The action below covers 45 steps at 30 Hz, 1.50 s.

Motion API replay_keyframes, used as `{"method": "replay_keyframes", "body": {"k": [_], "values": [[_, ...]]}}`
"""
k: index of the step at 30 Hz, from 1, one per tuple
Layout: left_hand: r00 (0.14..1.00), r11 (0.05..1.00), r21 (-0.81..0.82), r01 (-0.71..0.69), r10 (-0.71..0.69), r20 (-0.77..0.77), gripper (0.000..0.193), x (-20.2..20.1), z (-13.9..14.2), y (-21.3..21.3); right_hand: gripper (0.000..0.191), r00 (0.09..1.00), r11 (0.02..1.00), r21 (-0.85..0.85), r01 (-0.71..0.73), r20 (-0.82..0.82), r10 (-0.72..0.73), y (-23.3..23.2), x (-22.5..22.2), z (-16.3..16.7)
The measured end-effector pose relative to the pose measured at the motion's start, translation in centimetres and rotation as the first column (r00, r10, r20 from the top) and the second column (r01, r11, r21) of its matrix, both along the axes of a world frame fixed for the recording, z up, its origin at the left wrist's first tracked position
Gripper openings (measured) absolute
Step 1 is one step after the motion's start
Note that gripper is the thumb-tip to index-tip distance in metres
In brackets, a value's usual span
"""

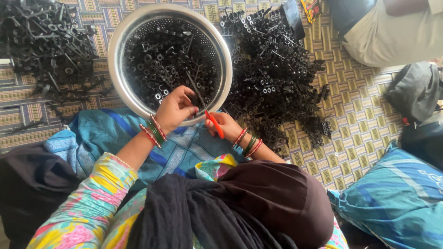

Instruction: The person sits on a patterned mat and uses red-handled scissors to cut small black metal parts from a metal colander. They repeatedly pick up parts, cut them, and drop the pieces into the colander or onto the floor.

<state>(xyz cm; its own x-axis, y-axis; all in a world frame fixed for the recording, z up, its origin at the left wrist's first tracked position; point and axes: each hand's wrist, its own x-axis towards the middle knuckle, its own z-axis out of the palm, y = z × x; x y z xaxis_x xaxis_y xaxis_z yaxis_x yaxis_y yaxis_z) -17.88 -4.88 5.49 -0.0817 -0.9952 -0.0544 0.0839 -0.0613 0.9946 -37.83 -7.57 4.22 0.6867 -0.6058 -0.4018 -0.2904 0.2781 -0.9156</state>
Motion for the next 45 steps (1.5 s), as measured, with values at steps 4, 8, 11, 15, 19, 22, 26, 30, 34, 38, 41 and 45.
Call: {"method": "replay_keyframes", "body": {"k": [4, 8, 11, 15, 19, 22, 26, 30, 34, 38, 41, 45], "values": [[0.98, 1.0, -0.026, 0.009, -0.004, 0.197, 0.04, -0.1, 0.4, 0.6, 0.033, 0.994, 0.995, -0.096, 0.005, -0.108, -0.015, 0.3, 0.3, 0.2], [0.995, 1.0, -0.004, 0.011, -0.011, 0.098, 0.038, 2.0, 0.8, 0.6, 0.038, 0.959, 0.978, -0.206, 0.022, -0.271, -0.078, 0.6, 0.5, 0.4], [0.969, 0.97, 0.031, -0.242, 0.243, -0.045, 0.029, 6.5, 1.9, 0.0, 0.037, 0.966, 0.986, -0.163, 0.024, -0.249, -0.065, 0.5, 0.4, 0.6], [0.519, 0.784, 0.43, -0.447, 0.619, -0.589, 0.026, 10.5, 4.2, -0.7, 0.031, 0.968, 0.991, -0.127, 0.04, -0.242, -0.07, 0.5, 0.6, 0.8], [0.729, 0.847, 0.425, -0.32, 0.507, -0.46, 0.018, 7.9, 4.9, -1.8, 0.039, 0.979, 0.99, -0.139, 0.02, -0.197, -0.047, 0.6, 0.9, 1.1], [0.773, 0.968, -0.242, -0.06, 0.199, 0.602, 0.012, 4.7, 4.9, -3.1, 0.039, 0.979, 0.992, -0.121, 0.043, -0.193, -0.066, 0.6, 0.8, 1.3], [0.019, 0.864, -0.329, 0.381, 0.348, 0.937, 0.014, 2.8, 4.5, -4.7, 0.044, 0.991, 0.994, -0.071, 0.083, -0.101, -0.09, 0.6, 0.4, 1.3], [-0.023, 0.846, -0.342, 0.408, 0.384, 0.923, 0.015, 2.8, 3.7, -4.7, 0.041, 0.992, 0.994, -0.052, 0.092, -0.079, -0.096, 0.0, -0.1, 1.1], [-0.061, 0.903, -0.25, 0.349, 0.288, 0.956, 0.008, 3.2, 2.8, -3.4, 0.041, 0.993, 0.996, -0.071, 0.061, -0.099, -0.068, -0.2, -0.5, 0.7], [0.307, 0.898, -0.415, 0.143, 0.359, 0.882, 0.006, 3.7, 2.8, -2.0, 0.039, 0.99, 0.995, -0.085, 0.055, -0.123, -0.065, -0.1, -0.6, 0.5], [0.69, 0.93, -0.343, -0.135, 0.336, 0.641, 0.015, 3.1, 2.7, -1.7, 0.038, 0.988, 0.984, -0.148, 0.103, -0.099, -0.118, 0.2, -0.6, 0.6], [0.943, 0.968, 0.117, -0.223, 0.245, -0.226, 0.01, 1.6, 2.1, -1.5, 0.045, 0.981, 0.948, -0.311, 0.073, -0.149, -0.124, 0.5, -0.7, 1.1]]}}
